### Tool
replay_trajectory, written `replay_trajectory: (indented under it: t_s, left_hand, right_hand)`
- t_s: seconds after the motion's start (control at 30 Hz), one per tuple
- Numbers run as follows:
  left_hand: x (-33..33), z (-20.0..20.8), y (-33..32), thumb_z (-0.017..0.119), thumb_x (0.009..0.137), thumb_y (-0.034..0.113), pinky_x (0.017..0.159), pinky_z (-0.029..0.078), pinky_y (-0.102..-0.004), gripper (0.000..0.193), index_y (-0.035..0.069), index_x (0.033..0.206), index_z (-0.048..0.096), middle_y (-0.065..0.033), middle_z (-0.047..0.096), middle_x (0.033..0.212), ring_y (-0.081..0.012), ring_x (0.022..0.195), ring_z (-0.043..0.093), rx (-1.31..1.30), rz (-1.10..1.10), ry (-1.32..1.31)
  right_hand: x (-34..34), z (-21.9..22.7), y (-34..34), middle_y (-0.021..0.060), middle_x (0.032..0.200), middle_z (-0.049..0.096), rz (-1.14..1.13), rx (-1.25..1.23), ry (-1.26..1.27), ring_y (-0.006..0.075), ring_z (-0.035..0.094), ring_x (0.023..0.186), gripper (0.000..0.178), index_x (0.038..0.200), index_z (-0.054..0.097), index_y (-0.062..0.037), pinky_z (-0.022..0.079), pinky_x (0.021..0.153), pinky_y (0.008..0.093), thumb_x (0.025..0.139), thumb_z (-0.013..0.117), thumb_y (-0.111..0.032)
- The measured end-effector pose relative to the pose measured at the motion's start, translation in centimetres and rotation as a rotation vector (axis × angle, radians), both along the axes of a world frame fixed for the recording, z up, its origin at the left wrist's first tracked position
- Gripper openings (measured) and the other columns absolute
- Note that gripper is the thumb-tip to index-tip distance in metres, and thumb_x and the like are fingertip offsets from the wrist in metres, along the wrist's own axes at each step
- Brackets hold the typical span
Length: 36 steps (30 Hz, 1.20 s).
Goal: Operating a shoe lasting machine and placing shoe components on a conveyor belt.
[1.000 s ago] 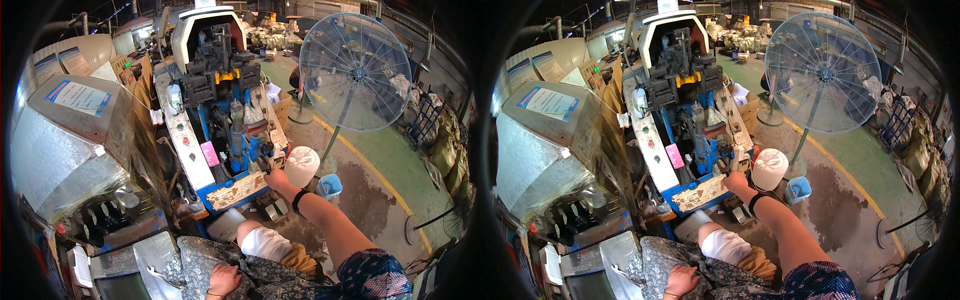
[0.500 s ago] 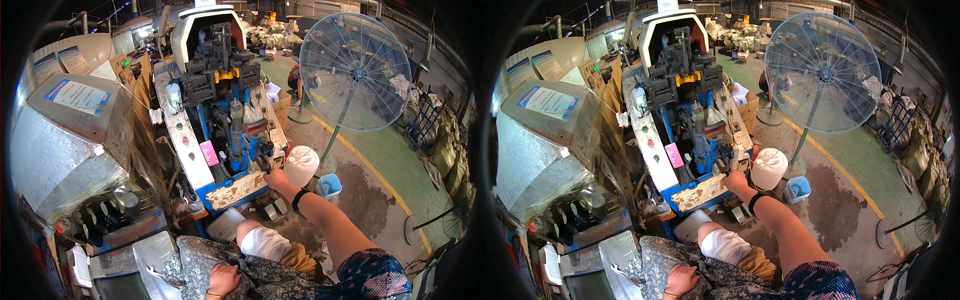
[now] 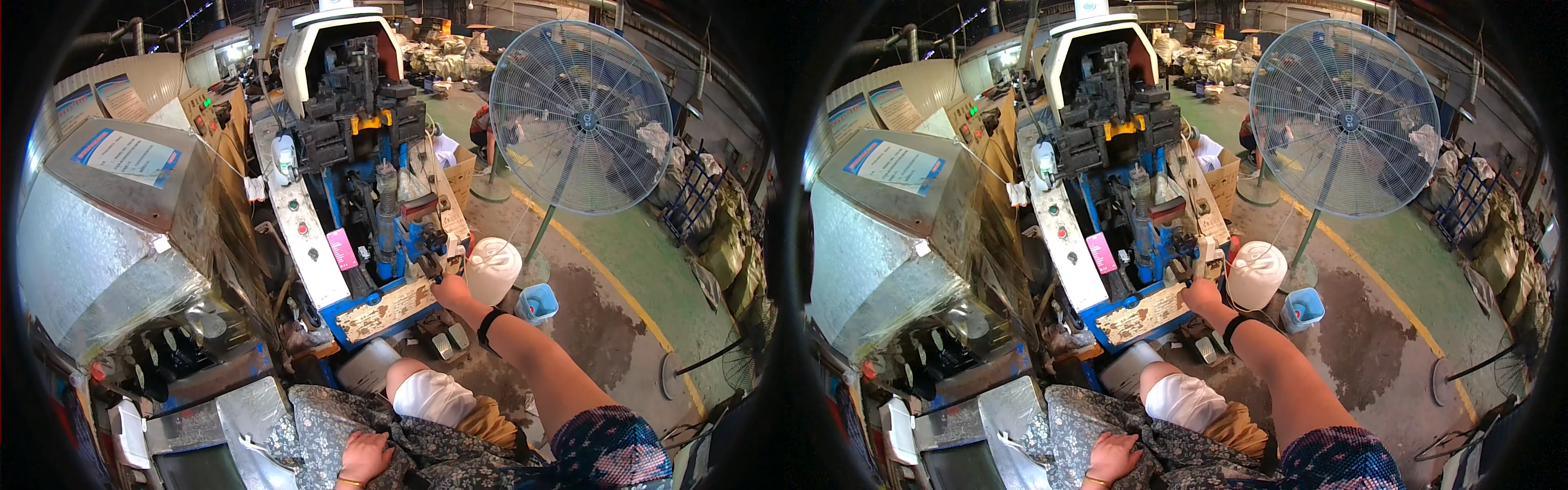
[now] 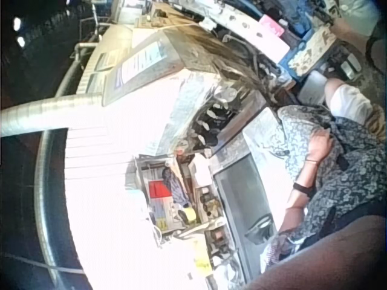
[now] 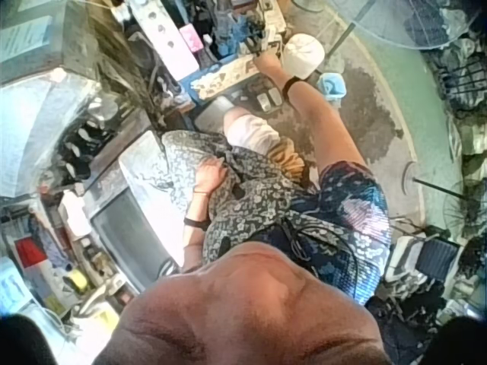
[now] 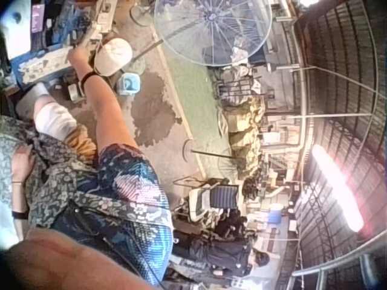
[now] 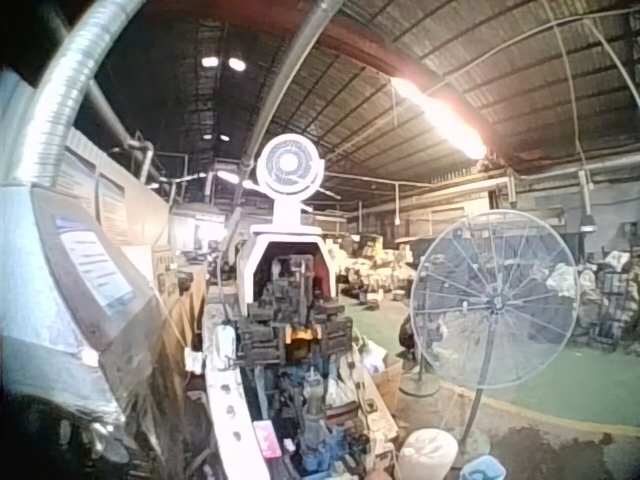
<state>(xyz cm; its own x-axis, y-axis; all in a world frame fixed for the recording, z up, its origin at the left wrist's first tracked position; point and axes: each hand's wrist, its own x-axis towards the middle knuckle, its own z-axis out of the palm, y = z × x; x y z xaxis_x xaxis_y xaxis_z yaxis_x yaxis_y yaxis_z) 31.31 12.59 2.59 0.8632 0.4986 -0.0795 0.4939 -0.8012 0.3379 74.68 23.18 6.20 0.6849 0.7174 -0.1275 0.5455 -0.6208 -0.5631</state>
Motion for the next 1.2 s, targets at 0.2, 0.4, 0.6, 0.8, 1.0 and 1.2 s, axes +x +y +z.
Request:
replay_trajectory:
  t_s: [0.2,0.4,0.6,0.8,1.0,1.2]
  left_hand:
    - [-0.2,0.1,-0.1,0.065,0.081,0.037,0.099,0.041,-0.0417,0.039,0.011,0.111,0.066,-0.0074,0.069,0.104,-0.0217,0.103,0.063,0.011,0.004,-0.019]
    - [-0.1,-0.1,0.0,0.064,0.082,0.037,0.100,0.041,-0.0416,0.039,0.011,0.112,0.065,-0.0077,0.069,0.104,-0.0225,0.103,0.063,0.012,0.001,-0.025]
    - [0.2,0.5,0.3,0.062,0.084,0.039,0.102,0.039,-0.0407,0.041,0.011,0.114,0.065,-0.0080,0.068,0.108,-0.0224,0.106,0.062,-0.027,-0.011,0.030]
    - [-0.1,0.4,-0.9,0.064,0.081,0.031,0.096,0.044,-0.0453,0.039,0.006,0.111,0.065,-0.0188,0.067,0.104,-0.0344,0.103,0.061,-0.039,0.031,-0.076]
    - [0.2,0.6,-0.5,0.063,0.081,0.031,0.094,0.045,-0.0456,0.037,0.007,0.110,0.065,-0.0176,0.068,0.100,-0.0341,0.100,0.062,0.004,0.024,-0.145]
    - [0.2,-0.2,-0.5,0.063,0.081,0.031,0.092,0.046,-0.0457,0.038,0.007,0.110,0.065,-0.0165,0.067,0.096,-0.0337,0.094,0.062,-0.022,0.048,-0.106]
  right_hand:
    - [-0.3,0.1,0.1,0.0276,0.105,0.064,0.002,0.019,0.011,0.0398,0.061,0.103,0.044,0.112,0.061,0.0037,0.048,0.090,0.0446,0.081,0.057,-0.028]
    - [-0.2,0.3,0.1,0.0276,0.105,0.064,0.005,0.010,0.006,0.0396,0.061,0.103,0.045,0.112,0.061,0.0039,0.048,0.090,0.0445,0.081,0.057,-0.028]
    - [-0.1,0.9,-0.5,0.0271,0.106,0.065,-0.009,-0.016,-0.001,0.0391,0.062,0.103,0.045,0.113,0.061,0.0028,0.049,0.090,0.0444,0.082,0.057,-0.029]
    - [-0.3,-0.3,-0.2,0.0264,0.104,0.065,-0.022,-0.031,-0.015,0.0389,0.062,0.102,0.045,0.111,0.061,0.0024,0.049,0.089,0.0445,0.082,0.058,-0.031]
    - [0.3,-0.3,-0.4,0.0263,0.102,0.065,0.000,-0.019,-0.021,0.0393,0.062,0.101,0.043,0.109,0.062,0.0035,0.049,0.088,0.0451,0.081,0.059,-0.030]
    - [0.0,0.0,0.3,0.0261,0.103,0.065,-0.006,-0.006,-0.016,0.0392,0.062,0.100,0.043,0.109,0.062,0.0034,0.049,0.087,0.0450,0.081,0.060,-0.029]
